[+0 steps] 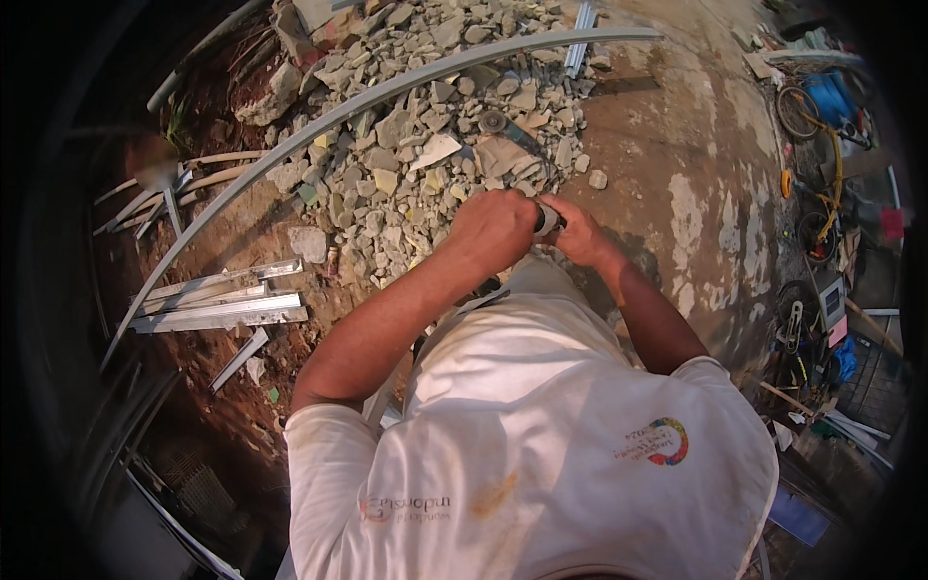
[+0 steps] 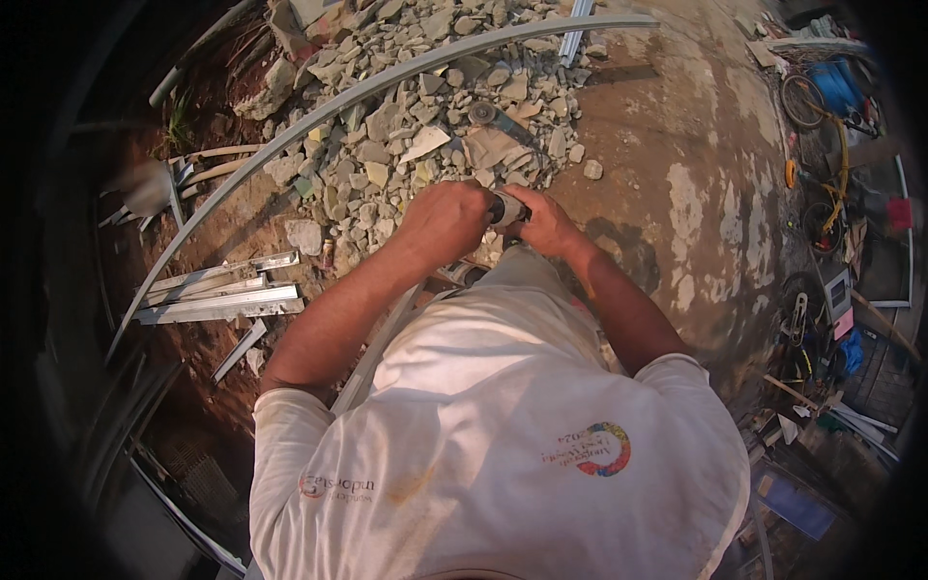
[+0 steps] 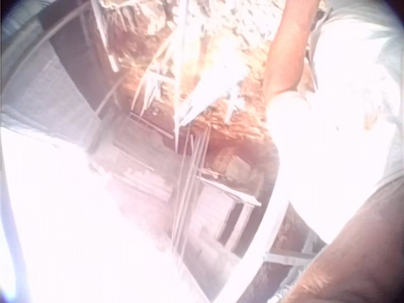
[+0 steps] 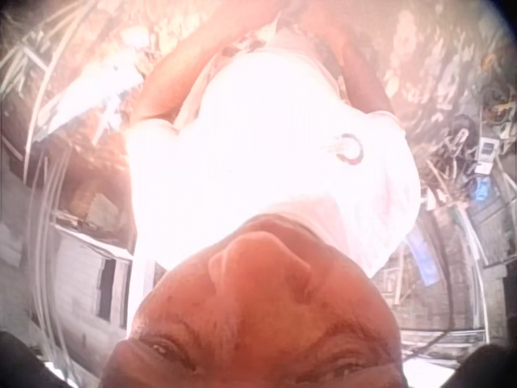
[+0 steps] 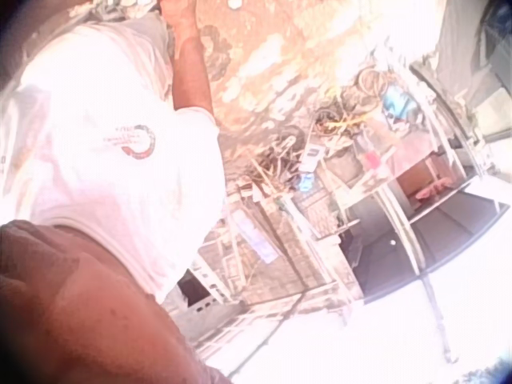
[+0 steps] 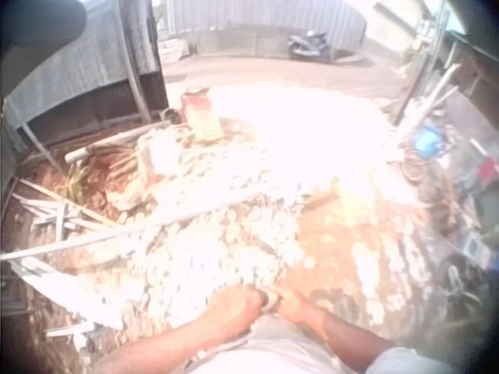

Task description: The person walks through a cluttered construction area, picks up a long metal bar, and uses an angle grinder to cut it. The person then sets the grinder down and walks back toward the starting area.

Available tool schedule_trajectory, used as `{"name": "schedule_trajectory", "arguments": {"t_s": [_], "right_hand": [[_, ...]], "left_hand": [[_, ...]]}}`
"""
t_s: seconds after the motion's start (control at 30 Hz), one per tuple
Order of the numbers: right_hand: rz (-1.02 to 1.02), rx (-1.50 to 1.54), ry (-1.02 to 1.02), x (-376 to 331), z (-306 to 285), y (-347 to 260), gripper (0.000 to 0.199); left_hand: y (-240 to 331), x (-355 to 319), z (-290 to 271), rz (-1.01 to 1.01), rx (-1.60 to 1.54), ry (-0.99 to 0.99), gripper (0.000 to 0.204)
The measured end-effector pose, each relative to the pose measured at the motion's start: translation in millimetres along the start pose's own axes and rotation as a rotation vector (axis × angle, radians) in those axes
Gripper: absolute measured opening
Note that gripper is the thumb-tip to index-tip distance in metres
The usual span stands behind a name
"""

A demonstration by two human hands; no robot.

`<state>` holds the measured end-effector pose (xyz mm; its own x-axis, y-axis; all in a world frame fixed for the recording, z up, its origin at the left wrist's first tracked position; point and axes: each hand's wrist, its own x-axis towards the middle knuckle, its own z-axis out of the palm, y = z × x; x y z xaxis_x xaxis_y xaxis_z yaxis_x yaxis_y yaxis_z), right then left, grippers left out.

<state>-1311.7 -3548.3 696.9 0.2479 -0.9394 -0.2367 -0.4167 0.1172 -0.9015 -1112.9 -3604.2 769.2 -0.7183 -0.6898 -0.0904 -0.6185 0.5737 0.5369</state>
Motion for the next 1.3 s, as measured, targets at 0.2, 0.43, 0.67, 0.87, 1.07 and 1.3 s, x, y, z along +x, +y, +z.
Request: {"name": "schedule_trajectory", "arguments": {"t_s": [0.2, 0.43, 0.67, 0.87, 1.07, 1.3], "right_hand": [[0.016, -0.053, -0.075, -10, 2, 12, 0.062], [0.035, -0.174, -0.125, -20, 10, 12, 0.065], [-0.028, -0.2, -0.103, 2, -10, 42, 0.063], [0.065, -0.176, -0.225, 14, -33, 47, 0.059], [0.033, -0.126, -0.197, 10, -63, 89, 0.056], [0.557, -0.156, -0.056, 9, -65, 227, 0.077]], "left_hand": [[-8, -11, 13, 0.026, -0.036, -0.059, 0.01], [-16, -19, 37, -0.004, -0.177, -0.07, 0.013], [-32, 10, 46, -0.054, -0.255, -0.025, 0.014], [-45, 24, 66, -0.089, -0.358, -0.002, 0.012], [-32, 61, 107, -0.123, -0.425, 0.02, 0.012], [-38, 78, 141, -0.333, -0.206, 0.076, 0.04]]}}
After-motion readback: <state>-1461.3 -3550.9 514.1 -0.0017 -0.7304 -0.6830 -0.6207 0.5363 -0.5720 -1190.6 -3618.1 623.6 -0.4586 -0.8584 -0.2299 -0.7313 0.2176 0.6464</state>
